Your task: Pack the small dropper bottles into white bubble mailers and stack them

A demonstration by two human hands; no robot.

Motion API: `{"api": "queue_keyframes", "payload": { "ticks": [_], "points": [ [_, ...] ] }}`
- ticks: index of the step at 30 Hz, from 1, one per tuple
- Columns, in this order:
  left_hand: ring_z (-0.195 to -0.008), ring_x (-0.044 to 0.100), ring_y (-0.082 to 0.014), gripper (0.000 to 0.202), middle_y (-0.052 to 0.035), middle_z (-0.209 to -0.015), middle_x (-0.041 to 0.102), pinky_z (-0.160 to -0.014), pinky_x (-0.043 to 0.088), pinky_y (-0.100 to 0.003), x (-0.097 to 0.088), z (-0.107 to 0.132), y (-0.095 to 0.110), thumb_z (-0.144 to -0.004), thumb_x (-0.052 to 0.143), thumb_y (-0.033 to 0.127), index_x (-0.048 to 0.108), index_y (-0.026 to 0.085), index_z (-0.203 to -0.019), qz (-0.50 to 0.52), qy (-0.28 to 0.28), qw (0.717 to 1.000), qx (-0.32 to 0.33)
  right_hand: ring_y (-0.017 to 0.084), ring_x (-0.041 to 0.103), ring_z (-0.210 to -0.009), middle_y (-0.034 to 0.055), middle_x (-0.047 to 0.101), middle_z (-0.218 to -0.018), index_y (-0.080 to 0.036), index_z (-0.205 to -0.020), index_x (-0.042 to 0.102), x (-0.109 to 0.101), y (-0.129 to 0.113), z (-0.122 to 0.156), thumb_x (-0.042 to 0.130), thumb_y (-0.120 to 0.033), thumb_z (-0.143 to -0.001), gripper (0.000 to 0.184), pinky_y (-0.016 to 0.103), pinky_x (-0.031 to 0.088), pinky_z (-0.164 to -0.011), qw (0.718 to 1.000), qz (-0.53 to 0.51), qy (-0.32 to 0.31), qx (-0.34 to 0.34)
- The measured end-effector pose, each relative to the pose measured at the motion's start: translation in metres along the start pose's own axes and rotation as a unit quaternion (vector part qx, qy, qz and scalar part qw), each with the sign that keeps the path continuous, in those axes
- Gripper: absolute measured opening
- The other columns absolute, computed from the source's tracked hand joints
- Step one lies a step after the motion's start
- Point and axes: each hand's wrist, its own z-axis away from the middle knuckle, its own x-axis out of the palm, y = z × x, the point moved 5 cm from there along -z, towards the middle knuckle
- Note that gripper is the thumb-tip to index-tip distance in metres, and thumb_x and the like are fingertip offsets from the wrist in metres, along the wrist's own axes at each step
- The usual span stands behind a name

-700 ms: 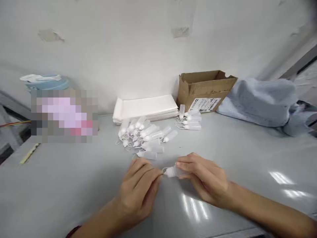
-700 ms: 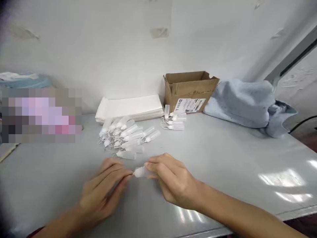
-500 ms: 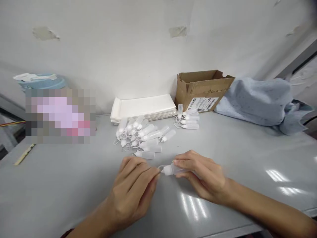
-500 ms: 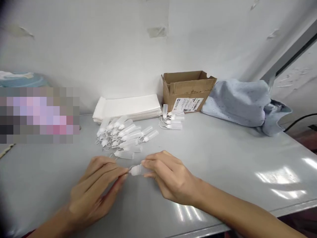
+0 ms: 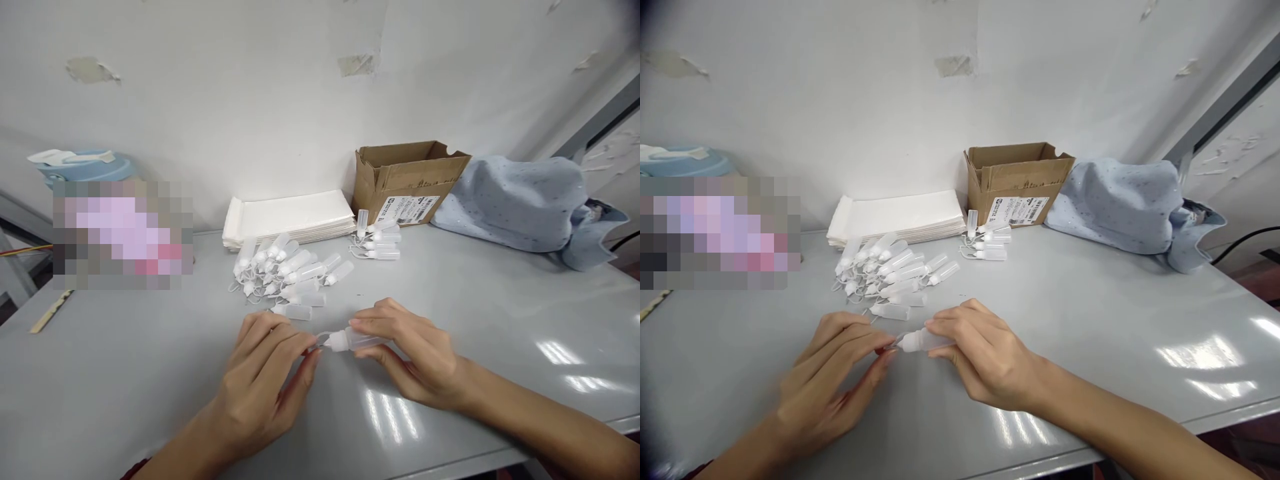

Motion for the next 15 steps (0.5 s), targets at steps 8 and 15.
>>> {"api": "queue_keyframes", "payload": {
  "ticks": [8,15],
  "points": [
    [-0.066,0.053,-0.017,0.019,-0.0027,-0.07,0.064,-0.06,0.043,-0.032,0.0011,-0.0002,0.0007,-0.078,0.058,0.0,0.06,0.013,-0.092,0.019,0.001,1.0,0.011,0.018,0.06,-0.072,0.0086,0.064,-0.082,-0.011,-0.112,0.052,0.0014,0.0007,-0.0007,0.051,-0.01,-0.09,0.022,0.032,0.052,-0.061,1.0,-0.01,-0.003,0.013],
    [-0.066,0.051,-0.0173,0.019,-0.0038,-0.069,0.064,-0.059,0.042,-0.032,0.0028,0.0001,-0.0006,-0.078,0.059,-0.001,0.061,0.011,-0.092,0.04,-0.003,0.999,0.006,0.018,0.061,-0.072,0.0071,0.063,-0.08,-0.013,-0.111,0.051,0.0023,0.0039,0.0006,0.047,-0.013,-0.093,0.018,0.031,0.052,-0.061,0.997,-0.019,-0.046,0.051]
  ]
}}
